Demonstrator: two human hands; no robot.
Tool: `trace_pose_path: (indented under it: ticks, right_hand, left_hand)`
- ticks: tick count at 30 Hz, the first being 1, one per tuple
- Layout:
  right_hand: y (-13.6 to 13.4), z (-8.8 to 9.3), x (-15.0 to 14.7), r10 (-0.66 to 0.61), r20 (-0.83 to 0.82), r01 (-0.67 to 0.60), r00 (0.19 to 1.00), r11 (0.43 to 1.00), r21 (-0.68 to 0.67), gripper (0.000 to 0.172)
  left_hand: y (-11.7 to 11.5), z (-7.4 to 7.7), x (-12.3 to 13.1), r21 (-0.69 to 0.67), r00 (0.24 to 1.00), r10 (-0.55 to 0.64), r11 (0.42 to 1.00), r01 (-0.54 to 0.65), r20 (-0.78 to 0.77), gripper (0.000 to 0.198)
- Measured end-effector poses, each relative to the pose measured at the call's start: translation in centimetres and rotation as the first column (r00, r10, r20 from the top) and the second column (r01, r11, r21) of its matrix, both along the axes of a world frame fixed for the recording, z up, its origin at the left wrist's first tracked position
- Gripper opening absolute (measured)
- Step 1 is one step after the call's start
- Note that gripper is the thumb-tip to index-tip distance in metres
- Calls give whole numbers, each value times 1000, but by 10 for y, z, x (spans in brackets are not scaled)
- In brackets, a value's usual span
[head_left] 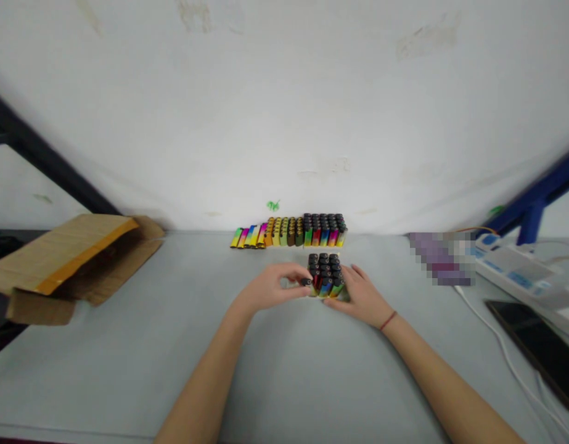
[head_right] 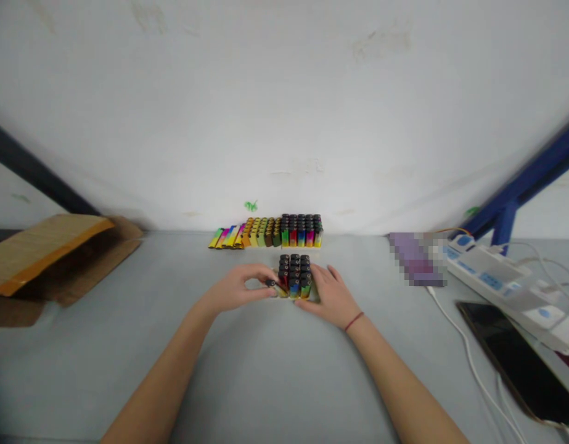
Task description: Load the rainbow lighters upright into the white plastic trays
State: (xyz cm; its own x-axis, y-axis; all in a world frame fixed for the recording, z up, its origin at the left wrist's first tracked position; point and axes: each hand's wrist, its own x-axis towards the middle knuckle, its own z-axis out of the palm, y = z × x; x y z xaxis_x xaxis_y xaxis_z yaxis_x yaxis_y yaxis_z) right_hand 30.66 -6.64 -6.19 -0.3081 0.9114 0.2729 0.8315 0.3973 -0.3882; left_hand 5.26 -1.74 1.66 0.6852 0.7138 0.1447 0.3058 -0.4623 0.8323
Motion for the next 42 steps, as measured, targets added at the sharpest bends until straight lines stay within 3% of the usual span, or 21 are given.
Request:
trace_pose_path:
  ticks: [8, 12, 21, 25, 27, 29, 34, 36, 39, 42]
  right_hand:
    - [0, 1, 0, 5, 4, -5, 1000, 1000, -2, 79]
    - [-1, 2, -1, -1, -5, 1, 1000, 1000, -5, 79]
    - [-1, 2, 0, 0, 3, 0, 1000, 1000, -15, 81]
    - [-1, 4, -1, -2, 8, 2, 1000, 1000, -16, 79]
    - [-1, 3, -2, -3, 7, 3, 1000, 1000, -12, 79]
    - [-1, 2, -1, -6, 2, 6, 1000, 1000, -3, 78]
    - [0, -1, 0, -6, -1, 6, 1000, 1000, 11, 80]
    - [0, -1, -1, -3, -5, 3, 1000, 1000, 11, 79]
    - [0, 0, -1, -6, -11, 7, 1000, 1000, 13, 79]
    - [0, 1, -1, -8, -10, 8, 1000, 1000, 10, 79]
  left_hand:
    - [-4, -2, 7, 147, 999, 44, 988, -45, 7, 16]
    - [-8, -1, 10, 113, 991, 116, 986, -123, 69, 18]
    - [-9, 1, 10, 236, 996, 84, 968, -82, 1, 18]
    - [-2, -6, 4, 330, 974, 222, 916, -228, 56, 22]
    - [9, -15, -3, 377, 923, 373, 845, -380, 95, 25]
    - [24, -26, -15, 417, 833, 542, 735, -534, 111, 27]
    - [60, -54, -52, 448, 494, 870, 444, -776, -6, 42]
    - [67, -60, -60, 414, 440, 894, 433, -801, -84, 50]
    - [68, -61, -60, 352, 445, 875, 484, -801, -190, 55]
    - [60, -55, -56, 360, 429, 871, 489, -794, -238, 54]
